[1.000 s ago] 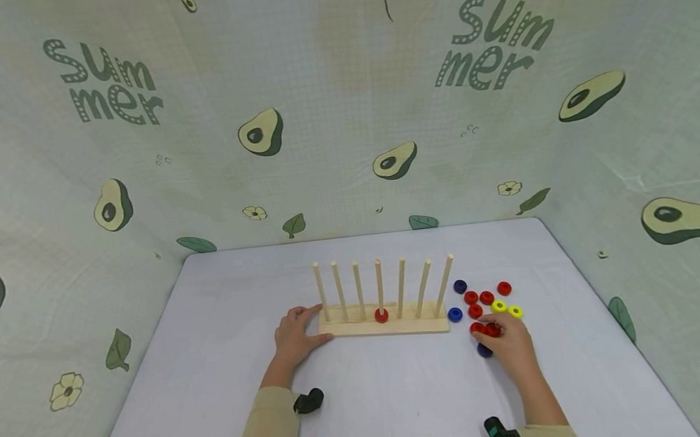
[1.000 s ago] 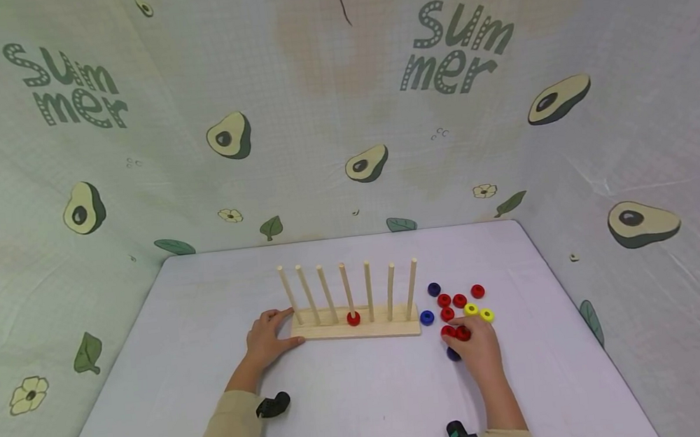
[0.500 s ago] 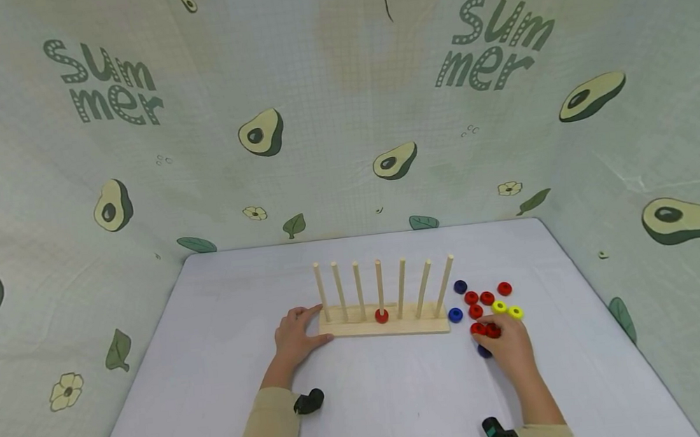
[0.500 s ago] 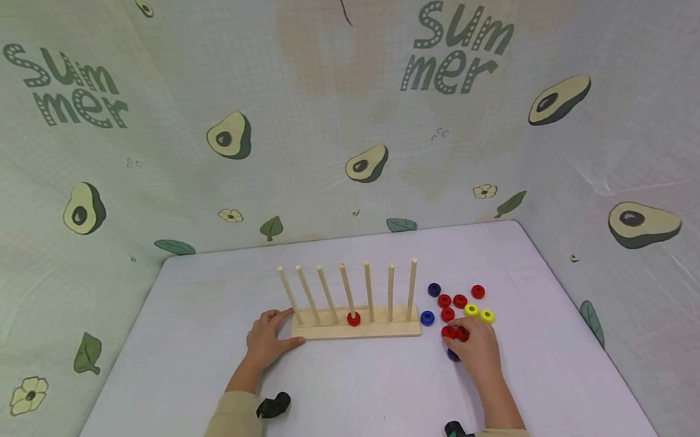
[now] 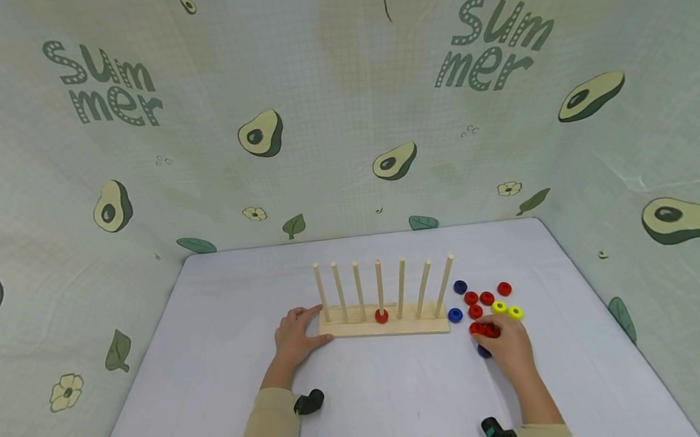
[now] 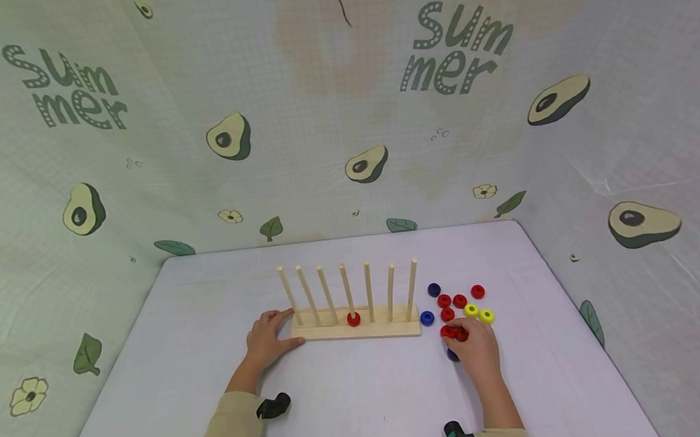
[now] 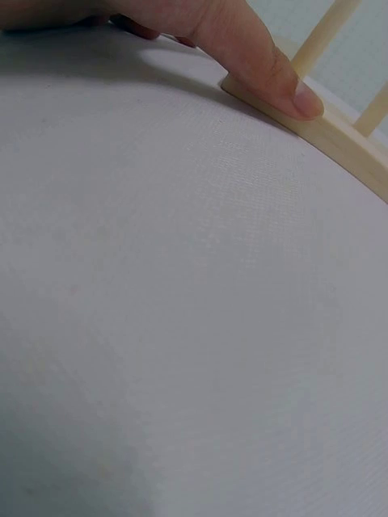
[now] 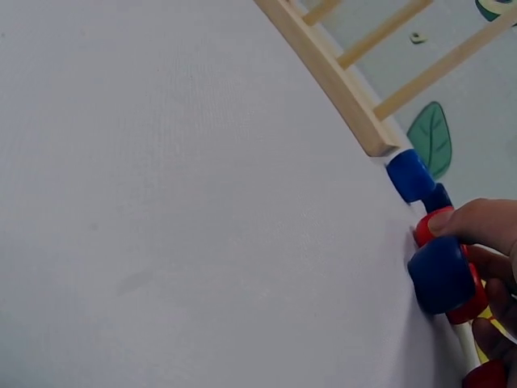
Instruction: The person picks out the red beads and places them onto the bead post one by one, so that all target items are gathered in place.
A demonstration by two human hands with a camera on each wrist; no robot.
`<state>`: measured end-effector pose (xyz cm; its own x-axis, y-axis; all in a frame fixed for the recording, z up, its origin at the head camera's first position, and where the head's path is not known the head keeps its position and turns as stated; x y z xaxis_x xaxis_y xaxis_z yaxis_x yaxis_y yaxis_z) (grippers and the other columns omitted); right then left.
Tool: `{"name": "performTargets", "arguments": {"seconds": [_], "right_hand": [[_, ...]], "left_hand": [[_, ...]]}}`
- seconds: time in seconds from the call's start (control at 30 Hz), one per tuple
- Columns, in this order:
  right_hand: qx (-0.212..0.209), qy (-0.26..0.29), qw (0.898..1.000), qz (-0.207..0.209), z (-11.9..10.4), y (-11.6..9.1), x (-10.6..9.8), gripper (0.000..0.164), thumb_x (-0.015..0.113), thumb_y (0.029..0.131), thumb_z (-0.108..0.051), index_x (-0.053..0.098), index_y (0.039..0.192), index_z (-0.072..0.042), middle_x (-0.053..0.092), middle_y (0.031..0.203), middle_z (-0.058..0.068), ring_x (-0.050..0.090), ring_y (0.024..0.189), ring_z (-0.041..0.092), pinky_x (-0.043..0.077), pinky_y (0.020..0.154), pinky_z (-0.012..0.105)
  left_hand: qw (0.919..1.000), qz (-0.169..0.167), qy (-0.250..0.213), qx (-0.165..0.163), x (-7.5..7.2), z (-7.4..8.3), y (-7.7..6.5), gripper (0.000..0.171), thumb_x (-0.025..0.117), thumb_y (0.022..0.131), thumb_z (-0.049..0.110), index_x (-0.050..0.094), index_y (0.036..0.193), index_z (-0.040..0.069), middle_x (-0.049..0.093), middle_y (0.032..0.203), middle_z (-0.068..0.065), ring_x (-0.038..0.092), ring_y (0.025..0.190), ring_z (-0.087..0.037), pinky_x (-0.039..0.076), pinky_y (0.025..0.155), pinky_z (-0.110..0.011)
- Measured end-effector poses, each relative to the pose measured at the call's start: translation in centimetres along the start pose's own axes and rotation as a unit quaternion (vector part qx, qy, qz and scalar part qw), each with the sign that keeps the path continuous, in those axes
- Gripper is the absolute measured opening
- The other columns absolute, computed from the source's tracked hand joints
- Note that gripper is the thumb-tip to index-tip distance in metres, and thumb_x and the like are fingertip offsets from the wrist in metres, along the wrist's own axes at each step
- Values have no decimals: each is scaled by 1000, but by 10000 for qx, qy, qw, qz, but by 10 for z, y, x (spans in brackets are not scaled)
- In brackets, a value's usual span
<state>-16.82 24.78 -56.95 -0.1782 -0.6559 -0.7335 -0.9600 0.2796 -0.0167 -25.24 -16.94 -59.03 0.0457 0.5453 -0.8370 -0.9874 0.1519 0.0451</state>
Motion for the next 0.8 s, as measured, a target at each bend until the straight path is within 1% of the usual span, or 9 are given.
{"name": "performTargets", "arguments": {"seconds": [0.3, 0.47, 0.6, 0.73, 0.8], "right_hand": [[60, 97, 9999, -66, -2, 0, -2, 37, 74, 86, -14, 66, 119, -1, 55, 128, 26, 48, 118, 42, 39, 97, 58], [129, 227, 9996, -125, -7, -2, -4, 37, 74, 87, -17, 65, 120, -3, 57, 123, 22, 50, 111, 38, 46, 91, 54], [-10, 239, 9997, -97, -13, -4, -7, 36, 73, 88, -17, 65, 120, -4, 59, 118, 18, 52, 105, 34, 49, 84, 47], [-154, 218, 9996, -80, -22, -6, -13, 34, 73, 87, -15, 66, 119, -4, 60, 116, 16, 54, 102, 32, 50, 79, 43], [-185, 235, 9995, -114, -26, -8, -15, 34, 73, 87, -14, 66, 119, -4, 60, 115, 16, 54, 101, 32, 50, 79, 43]], "left_hand": [[10000, -5, 2, -4, -1, 1, -1, 75, 80, 76, 48, 53, 141, 23, 44, 134, -18, 45, 116, -39, 35, 89, -55], [10000, 5, 24, 1, -1, 2, -1, 75, 80, 76, 49, 53, 141, 23, 44, 134, -18, 45, 117, -40, 35, 89, -55], [10000, 4, 43, -5, -1, 2, -1, 75, 80, 76, 49, 53, 141, 24, 44, 134, -17, 45, 117, -39, 36, 89, -55], [10000, -16, 24, -26, -1, 1, -1, 75, 80, 76, 49, 53, 141, 24, 44, 134, -17, 44, 118, -39, 35, 89, -55], [10000, -21, 29, -25, -1, 1, -1, 75, 80, 76, 49, 53, 141, 24, 44, 134, -17, 44, 118, -39, 36, 89, -55]]}}
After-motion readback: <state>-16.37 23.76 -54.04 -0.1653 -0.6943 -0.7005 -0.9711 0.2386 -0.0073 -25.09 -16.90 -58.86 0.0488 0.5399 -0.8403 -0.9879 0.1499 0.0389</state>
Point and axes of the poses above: each hand's wrist, its own y-axis towards the middle knuckle, its own x-axis out of the palm, z = x × y, the point moved 1 cm from there along y, towards the middle knuckle
